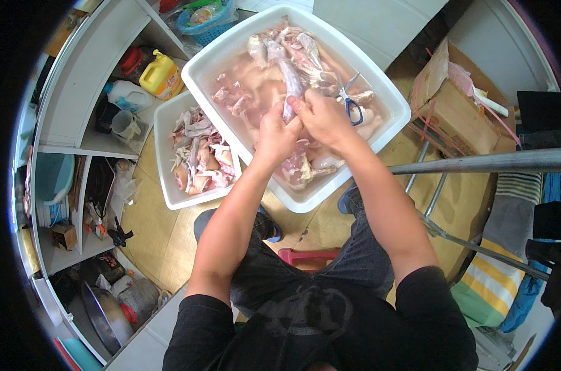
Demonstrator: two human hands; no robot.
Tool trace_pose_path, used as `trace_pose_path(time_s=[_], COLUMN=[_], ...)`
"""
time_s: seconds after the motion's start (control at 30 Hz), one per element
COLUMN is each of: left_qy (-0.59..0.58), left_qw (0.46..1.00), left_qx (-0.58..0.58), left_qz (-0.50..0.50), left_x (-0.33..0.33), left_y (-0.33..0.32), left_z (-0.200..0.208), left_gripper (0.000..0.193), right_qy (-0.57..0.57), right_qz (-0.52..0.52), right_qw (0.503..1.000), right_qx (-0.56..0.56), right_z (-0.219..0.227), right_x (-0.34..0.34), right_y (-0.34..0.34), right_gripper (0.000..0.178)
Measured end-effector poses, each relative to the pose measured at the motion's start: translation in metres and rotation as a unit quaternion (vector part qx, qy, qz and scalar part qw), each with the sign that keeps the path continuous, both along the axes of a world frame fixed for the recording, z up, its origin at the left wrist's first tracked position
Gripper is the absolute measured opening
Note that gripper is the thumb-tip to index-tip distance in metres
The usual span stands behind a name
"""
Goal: The person cleans and trims pieces of meat in a container of water by hand and using scissors, then places them into an adjacent bin.
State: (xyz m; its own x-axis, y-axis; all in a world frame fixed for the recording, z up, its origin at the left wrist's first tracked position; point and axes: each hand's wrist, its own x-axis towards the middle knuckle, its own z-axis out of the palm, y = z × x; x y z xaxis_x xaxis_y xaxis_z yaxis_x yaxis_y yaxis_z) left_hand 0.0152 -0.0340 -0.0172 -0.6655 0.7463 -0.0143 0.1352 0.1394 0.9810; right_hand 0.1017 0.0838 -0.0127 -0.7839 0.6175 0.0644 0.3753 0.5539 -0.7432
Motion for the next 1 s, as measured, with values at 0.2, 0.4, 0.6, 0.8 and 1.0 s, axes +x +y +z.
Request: trace_pose_path(time_s=[0.2,0.4,0.6,0.8,1.0], left_qy=[-0.113,-0.251,0.024,0.113,-0.211], left_qw=[0.993,0.963,0.997,0.985,0.972], left_qx=[0.019,0.057,0.035,-0.030,0.029], left_qz=[-0.028,-0.081,-0.062,-0.125,-0.103], left_x=[-0.003,-0.016,-0.001,0.014,-0.016], left_y=[-0.003,-0.009,-0.001,-0.002,-0.006], left_z=[0.005,-0.004,0.001,0.006,0.009], left_gripper=[0.017,0.015,0.029,0.044,0.029], right_qy=[0.117,0.128,0.178,0.192,0.289], right_qz=[0.041,-0.010,0.027,0.020,0.010], right_qw=[0.992,0.992,0.927,0.859,0.697], right_qx=[-0.037,0.015,-0.328,-0.475,-0.657], right_z=[-0.010,-0.026,-0.019,-0.009,-0.016], right_x=[-0.008,-0.002,-0.004,-0.009,-0.006], right_y=[0.007,0.030,0.022,0.009,0.031], right_gripper=[0.027,0.031,0.027,0.028,0.037])
